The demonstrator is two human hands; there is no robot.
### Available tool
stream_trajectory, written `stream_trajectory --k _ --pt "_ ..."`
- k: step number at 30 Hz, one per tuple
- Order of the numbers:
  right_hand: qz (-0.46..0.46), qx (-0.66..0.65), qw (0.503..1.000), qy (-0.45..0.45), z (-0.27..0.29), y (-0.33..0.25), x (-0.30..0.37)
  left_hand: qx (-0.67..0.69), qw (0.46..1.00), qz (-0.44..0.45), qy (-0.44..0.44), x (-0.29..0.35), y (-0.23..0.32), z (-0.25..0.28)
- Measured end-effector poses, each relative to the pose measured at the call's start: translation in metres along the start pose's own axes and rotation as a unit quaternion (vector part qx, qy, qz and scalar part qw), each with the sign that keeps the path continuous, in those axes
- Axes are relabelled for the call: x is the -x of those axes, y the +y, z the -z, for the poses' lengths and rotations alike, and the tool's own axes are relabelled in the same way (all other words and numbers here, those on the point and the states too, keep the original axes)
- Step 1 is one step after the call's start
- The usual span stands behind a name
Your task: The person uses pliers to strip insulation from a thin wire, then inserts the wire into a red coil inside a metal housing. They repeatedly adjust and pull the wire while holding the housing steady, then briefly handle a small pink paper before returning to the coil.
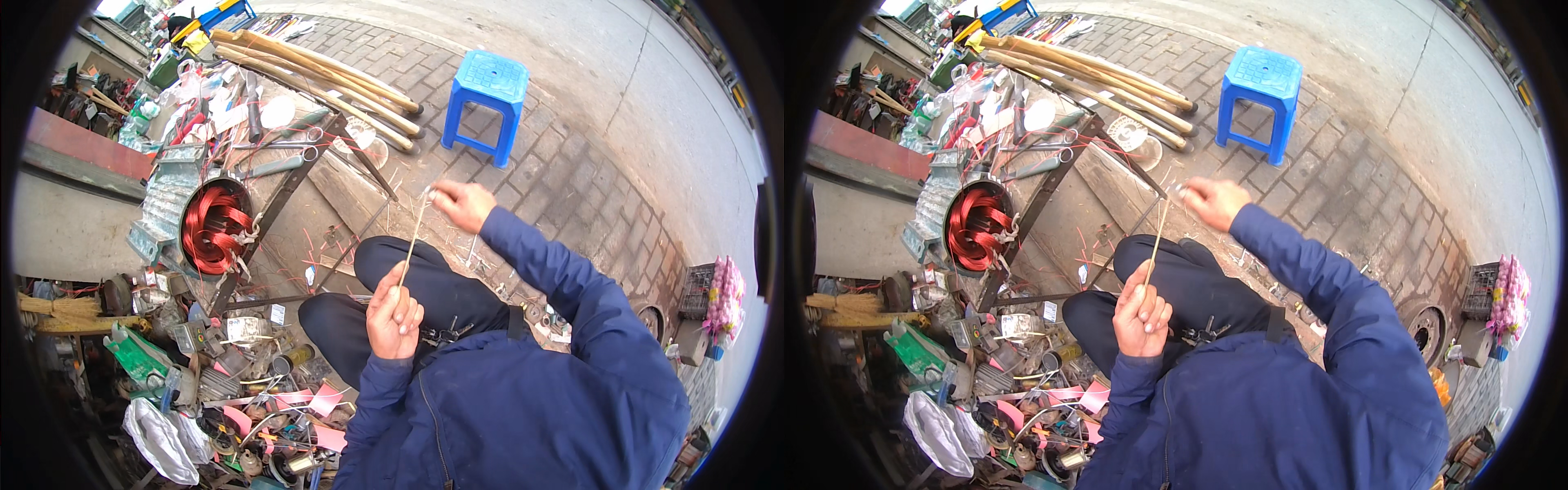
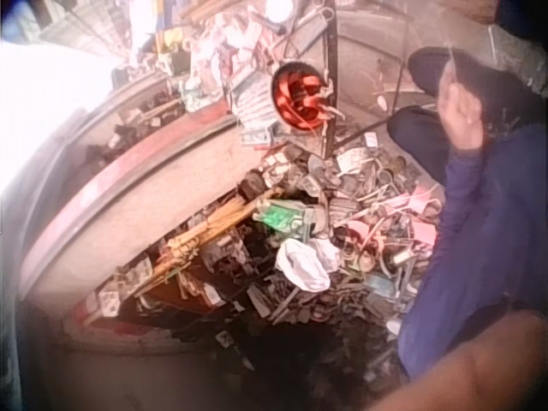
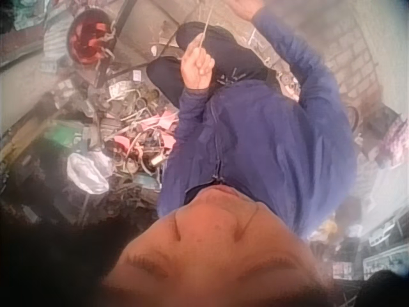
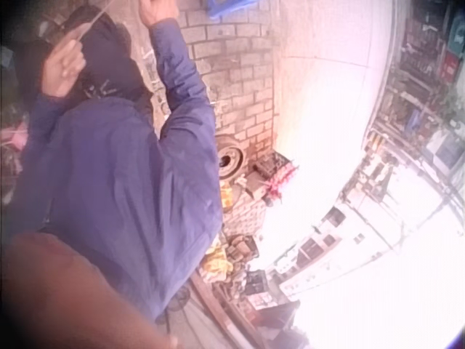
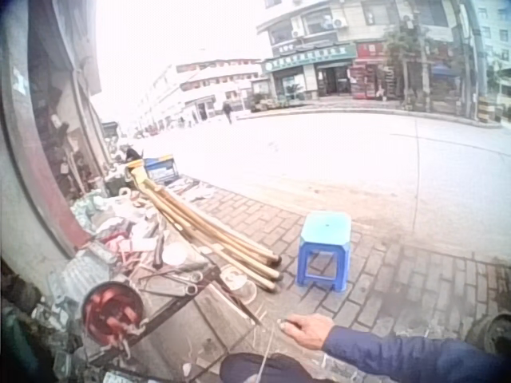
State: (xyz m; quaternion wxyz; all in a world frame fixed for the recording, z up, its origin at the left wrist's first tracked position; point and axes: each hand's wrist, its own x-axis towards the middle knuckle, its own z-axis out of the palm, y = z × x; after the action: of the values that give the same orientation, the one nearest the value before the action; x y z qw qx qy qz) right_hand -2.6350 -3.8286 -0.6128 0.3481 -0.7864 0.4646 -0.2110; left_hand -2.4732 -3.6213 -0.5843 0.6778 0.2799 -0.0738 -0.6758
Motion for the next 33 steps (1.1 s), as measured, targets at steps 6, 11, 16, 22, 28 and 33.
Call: stream_trajectory --k 6,11,16,22,28,33 --pt "-0.119 -0.411 0.894 -0.129 0.013 -0.014 -0.006 0.048 0.998 0.031 0.015 -0.002 -0.002 0.0" --pt "-0.142 -0.5 0.841 -0.149 0.018 -0.042 -0.004 0.109 0.987 0.098 -0.063 0.0 0.005 -0.012" --pt "-0.124 -0.544 0.798 -0.228 0.013 -0.043 -0.007 0.204 0.968 0.13 -0.069 -0.013 0.008 -0.023" --pt "0.043 -0.098 0.994 -0.036 0.009 -0.059 0.013 0.183 0.977 0.076 -0.08 -0.032 0.005 -0.023" --pt "0.202 0.01 0.974 -0.106 0.008 -0.063 0.05 0.079 0.996 0.015 -0.042 -0.037 0.007 -0.017" --pt "0.179 0.027 0.98 -0.085 -0.003 -0.053 0.041 0.076 0.997 0.013 -0.02 -0.033 0.007 -0.017"
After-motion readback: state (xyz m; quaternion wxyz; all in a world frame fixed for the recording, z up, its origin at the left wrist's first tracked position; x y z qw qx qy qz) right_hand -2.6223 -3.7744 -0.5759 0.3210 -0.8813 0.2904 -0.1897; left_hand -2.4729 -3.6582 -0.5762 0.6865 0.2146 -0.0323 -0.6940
